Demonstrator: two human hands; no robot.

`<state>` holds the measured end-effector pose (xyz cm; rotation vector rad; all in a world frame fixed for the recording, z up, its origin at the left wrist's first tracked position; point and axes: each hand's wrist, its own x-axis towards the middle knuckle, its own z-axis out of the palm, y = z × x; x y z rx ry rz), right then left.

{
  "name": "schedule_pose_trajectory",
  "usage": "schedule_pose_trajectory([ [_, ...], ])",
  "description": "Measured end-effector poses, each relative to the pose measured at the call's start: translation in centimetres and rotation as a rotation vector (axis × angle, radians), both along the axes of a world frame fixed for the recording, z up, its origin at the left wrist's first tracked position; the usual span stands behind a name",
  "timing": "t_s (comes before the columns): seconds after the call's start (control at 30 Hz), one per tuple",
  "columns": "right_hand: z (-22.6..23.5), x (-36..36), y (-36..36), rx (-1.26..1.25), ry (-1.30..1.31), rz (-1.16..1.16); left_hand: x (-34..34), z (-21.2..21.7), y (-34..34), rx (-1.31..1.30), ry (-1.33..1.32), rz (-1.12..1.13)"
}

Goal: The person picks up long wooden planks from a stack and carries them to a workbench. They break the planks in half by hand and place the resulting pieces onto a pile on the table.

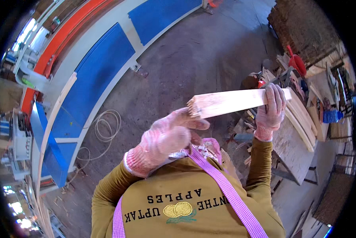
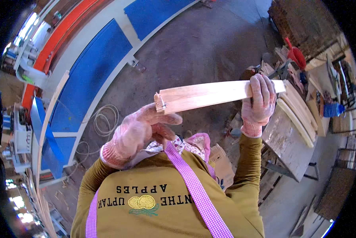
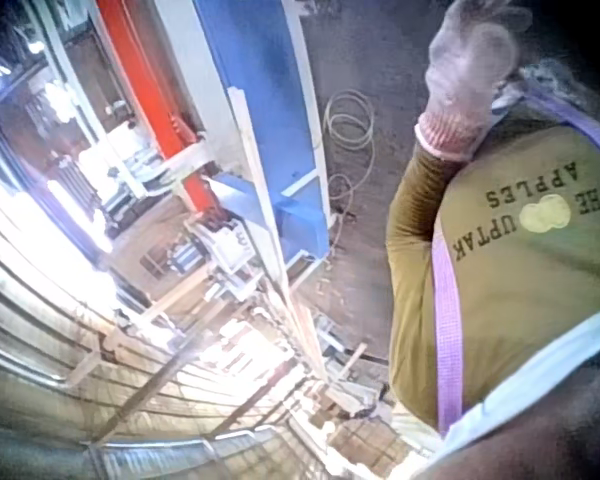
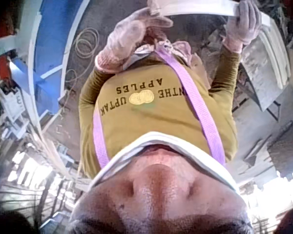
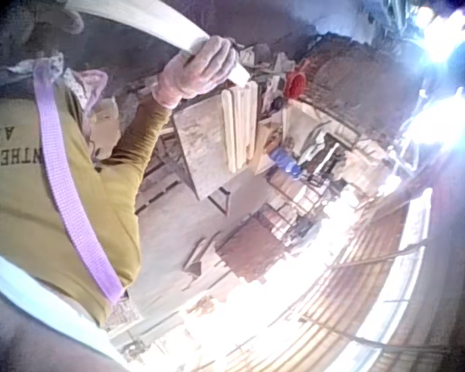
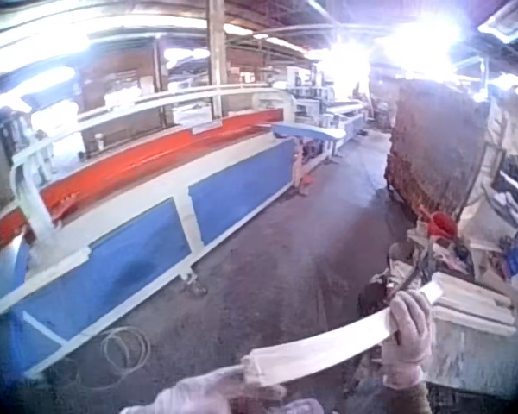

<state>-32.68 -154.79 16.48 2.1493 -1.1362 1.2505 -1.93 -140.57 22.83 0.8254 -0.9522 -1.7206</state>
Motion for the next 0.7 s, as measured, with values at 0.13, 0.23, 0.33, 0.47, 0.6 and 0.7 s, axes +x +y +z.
schedule_pose_trajectory([
  [0.13, 1.0, 0.9, 2.1, 0.008, 0.107, -0.033, -1.4, 3.0, -1.1, 0.153, -0.113, 0.173],
  [0.23, 1.1, 0.8, 3.2, 0.041, 0.164, -0.071, -0.9, 2.6, -1.4, 0.235, -0.098, 0.211],
  [0.33, 1.1, 0.7, 3.9, 0.069, 0.129, -0.082, -1.4, 2.2, -1.3, 0.181, -0.072, 0.218],
  [0.47, 1.4, 0.2, 4.2, 0.155, 0.086, 0.026, -2.4, 2.5, -1.1, -0.026, -0.098, 0.142],
  [0.6, 1.5, -0.2, 4.1, 0.286, 0.024, 0.104, -2.7, 2.5, -1.9, -0.147, -0.177, 0.065],
  [0.7, 1.6, 0.3, 4.2, 0.407, -0.002, 0.111, -2.9, 2.3, -2.6, -0.181, -0.302, 0.032],
])
